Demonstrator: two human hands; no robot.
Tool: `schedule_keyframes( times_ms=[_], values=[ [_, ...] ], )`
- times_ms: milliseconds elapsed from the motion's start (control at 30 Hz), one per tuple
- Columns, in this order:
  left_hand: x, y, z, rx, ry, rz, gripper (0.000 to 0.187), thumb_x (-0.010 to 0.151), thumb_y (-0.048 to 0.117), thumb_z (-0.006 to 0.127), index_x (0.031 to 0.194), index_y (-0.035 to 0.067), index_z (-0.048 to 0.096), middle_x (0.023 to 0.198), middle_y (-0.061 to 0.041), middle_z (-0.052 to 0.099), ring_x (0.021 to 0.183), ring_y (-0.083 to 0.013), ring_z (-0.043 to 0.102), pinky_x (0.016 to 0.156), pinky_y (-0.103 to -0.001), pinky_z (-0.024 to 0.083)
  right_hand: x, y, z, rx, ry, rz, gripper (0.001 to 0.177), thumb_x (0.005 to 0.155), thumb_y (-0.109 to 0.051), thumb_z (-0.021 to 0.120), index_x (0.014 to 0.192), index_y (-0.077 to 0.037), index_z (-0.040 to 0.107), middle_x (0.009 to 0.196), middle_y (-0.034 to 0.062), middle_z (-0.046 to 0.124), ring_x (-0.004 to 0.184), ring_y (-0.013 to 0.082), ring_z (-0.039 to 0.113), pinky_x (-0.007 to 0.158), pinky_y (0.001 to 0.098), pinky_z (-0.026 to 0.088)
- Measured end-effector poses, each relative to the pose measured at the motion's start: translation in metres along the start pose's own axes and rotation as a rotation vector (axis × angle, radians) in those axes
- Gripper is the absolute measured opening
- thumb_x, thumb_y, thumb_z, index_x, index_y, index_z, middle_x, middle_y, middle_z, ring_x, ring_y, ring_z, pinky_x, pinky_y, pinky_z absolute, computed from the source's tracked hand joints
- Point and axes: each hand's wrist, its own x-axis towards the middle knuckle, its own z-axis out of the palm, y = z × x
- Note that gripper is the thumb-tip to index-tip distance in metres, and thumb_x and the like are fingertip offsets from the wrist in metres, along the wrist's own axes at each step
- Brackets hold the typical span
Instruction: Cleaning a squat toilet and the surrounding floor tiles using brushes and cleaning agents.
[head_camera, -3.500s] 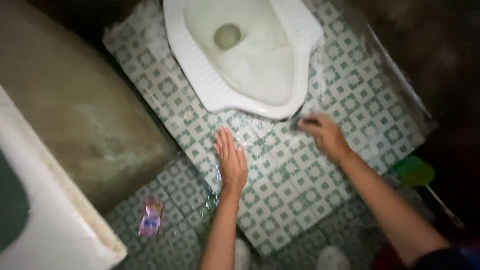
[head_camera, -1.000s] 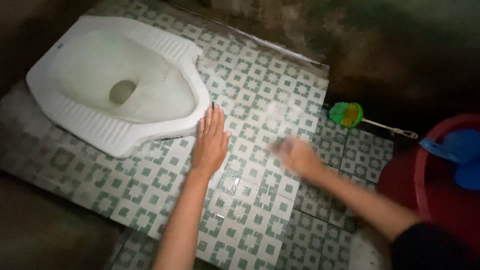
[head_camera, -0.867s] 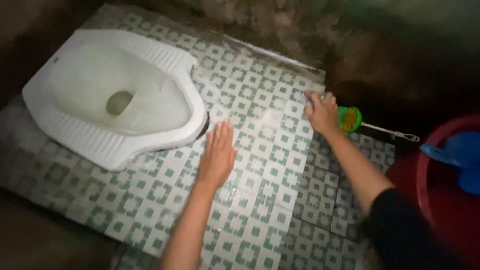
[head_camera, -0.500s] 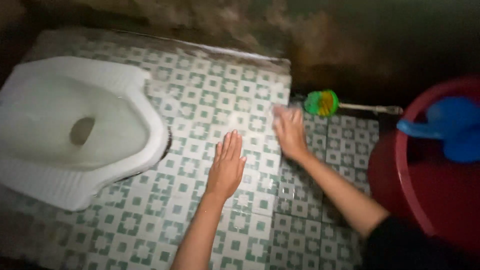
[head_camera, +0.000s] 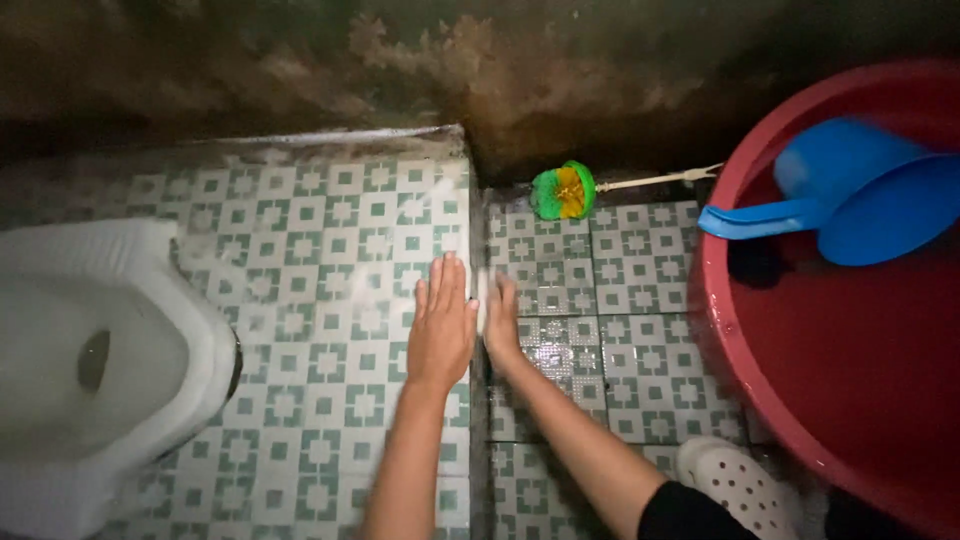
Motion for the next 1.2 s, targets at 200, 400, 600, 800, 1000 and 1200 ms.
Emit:
schedule_keyframes(
  times_ms=[200, 400, 600, 800, 1000, 1200],
  values=[
    [0.010, -0.003, -0.009, -0.064, 0.021, -0.003, 0.057, 0.112, 0.029, 0.029, 0.163, 0.007, 0.020, 0.171, -0.012, 0.009, 0.157, -0.0264, 0.007, 0.127, -0.042, 0.003, 0.010, -0.047, 0.003, -0.061, -0.051, -0.058, 0.049, 0.108, -0.029, 0.035, 0.155, -0.015, 0.036, 0.146, 0.0206, 0.041, 0.144, 0.0389, 0.036, 0.121, 0.0490, 0.024],
    [0.015, -0.011, -0.004, -0.082, 0.074, -0.016, 0.054, 0.112, 0.022, 0.028, 0.163, 0.006, 0.023, 0.170, -0.013, 0.012, 0.156, -0.0286, 0.011, 0.126, -0.041, 0.005, 0.016, -0.050, 0.007, -0.053, -0.023, -0.281, 0.038, 0.112, -0.019, 0.037, 0.145, -0.003, 0.046, 0.130, 0.0194, 0.048, 0.130, 0.0381, 0.046, 0.114, 0.0487, 0.030],
    [0.011, -0.007, -0.006, -0.093, 0.052, -0.006, 0.053, 0.111, 0.021, 0.028, 0.163, 0.007, 0.023, 0.170, -0.012, 0.011, 0.156, -0.0277, 0.010, 0.126, -0.042, 0.004, 0.133, -0.047, 0.031, -0.088, 0.097, -0.440, 0.036, 0.112, -0.018, 0.041, 0.142, 0.002, 0.047, 0.129, 0.0275, 0.051, 0.130, 0.0480, 0.046, 0.116, 0.0541, 0.030],
    [0.011, -0.004, -0.011, -0.070, 0.004, -0.023, 0.054, 0.111, 0.021, 0.026, 0.162, 0.005, 0.020, 0.170, -0.013, 0.010, 0.156, -0.0306, 0.010, 0.126, -0.045, 0.005, 0.070, -0.033, 0.017, -0.074, -0.008, -0.451, 0.042, 0.110, -0.012, 0.042, 0.151, -0.004, 0.044, 0.142, 0.0204, 0.049, 0.140, 0.0374, 0.044, 0.120, 0.0489, 0.027],
    [0.016, 0.000, -0.014, -0.079, -0.011, -0.050, 0.054, 0.111, 0.022, 0.026, 0.162, 0.004, 0.020, 0.170, -0.014, 0.009, 0.156, -0.0306, 0.009, 0.126, -0.046, 0.004, 0.180, -0.038, 0.031, -0.048, 0.040, -0.539, 0.041, 0.110, -0.012, 0.045, 0.150, -0.004, 0.043, 0.140, 0.0216, 0.049, 0.140, 0.0388, 0.042, 0.122, 0.0512, 0.026],
    [0.013, 0.007, -0.019, -0.121, -0.032, -0.073, 0.055, 0.111, 0.024, 0.025, 0.162, 0.005, 0.020, 0.170, -0.014, 0.008, 0.156, -0.0310, 0.008, 0.126, -0.046, 0.002, 0.125, -0.032, 0.024, -0.039, -0.018, -0.439, 0.041, 0.111, -0.020, 0.039, 0.150, -0.008, 0.045, 0.145, 0.0144, 0.050, 0.140, 0.0295, 0.046, 0.122, 0.0445, 0.027]
  ],
)
